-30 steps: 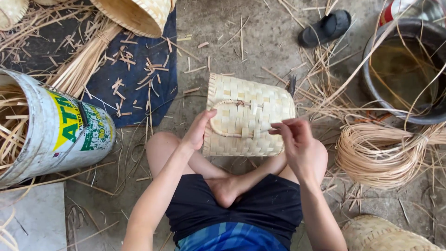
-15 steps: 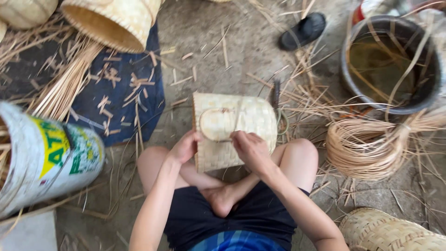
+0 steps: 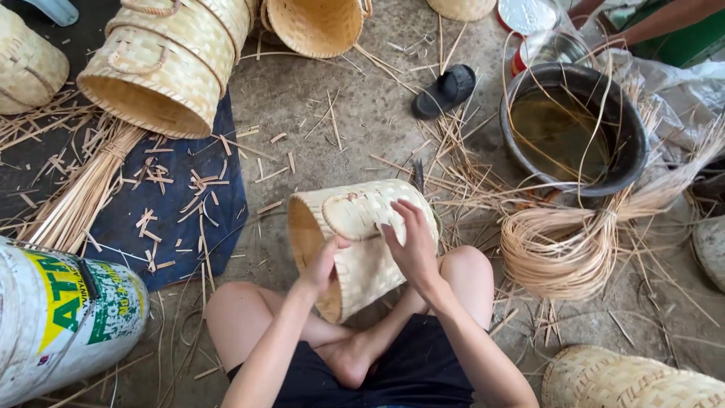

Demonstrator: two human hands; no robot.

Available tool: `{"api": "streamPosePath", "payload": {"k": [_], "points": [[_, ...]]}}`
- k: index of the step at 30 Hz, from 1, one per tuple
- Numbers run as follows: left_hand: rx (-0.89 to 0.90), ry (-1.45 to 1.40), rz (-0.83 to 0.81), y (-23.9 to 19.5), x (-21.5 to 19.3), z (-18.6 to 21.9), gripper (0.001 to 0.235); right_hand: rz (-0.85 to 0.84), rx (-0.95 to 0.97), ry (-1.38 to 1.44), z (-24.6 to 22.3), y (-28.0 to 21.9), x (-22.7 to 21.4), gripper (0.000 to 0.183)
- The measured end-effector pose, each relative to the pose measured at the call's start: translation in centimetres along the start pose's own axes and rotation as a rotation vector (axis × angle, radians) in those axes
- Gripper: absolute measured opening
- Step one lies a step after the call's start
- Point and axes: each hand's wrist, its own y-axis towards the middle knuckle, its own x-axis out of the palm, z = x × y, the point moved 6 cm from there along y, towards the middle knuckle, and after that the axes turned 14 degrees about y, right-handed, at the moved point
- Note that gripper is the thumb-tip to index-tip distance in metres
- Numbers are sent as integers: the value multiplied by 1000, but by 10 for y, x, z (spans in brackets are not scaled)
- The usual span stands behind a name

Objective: The recorder is weaving a basket from bamboo strips on a workshop floor, using a knife and scissors for trimming.

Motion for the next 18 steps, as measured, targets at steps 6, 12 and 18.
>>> {"api": "streamPosePath", "payload": {"k": [6,12,18], "points": [[284,-226,186,-6,45,18,48,-458,44,360,-22,-86,7,2],[419,-30,392,9,23,-4,52,-147,586,86,93,-104,74,28],[353,-94,385,0,42,6,57,-47,346,12,264,-127,174,45]]}}
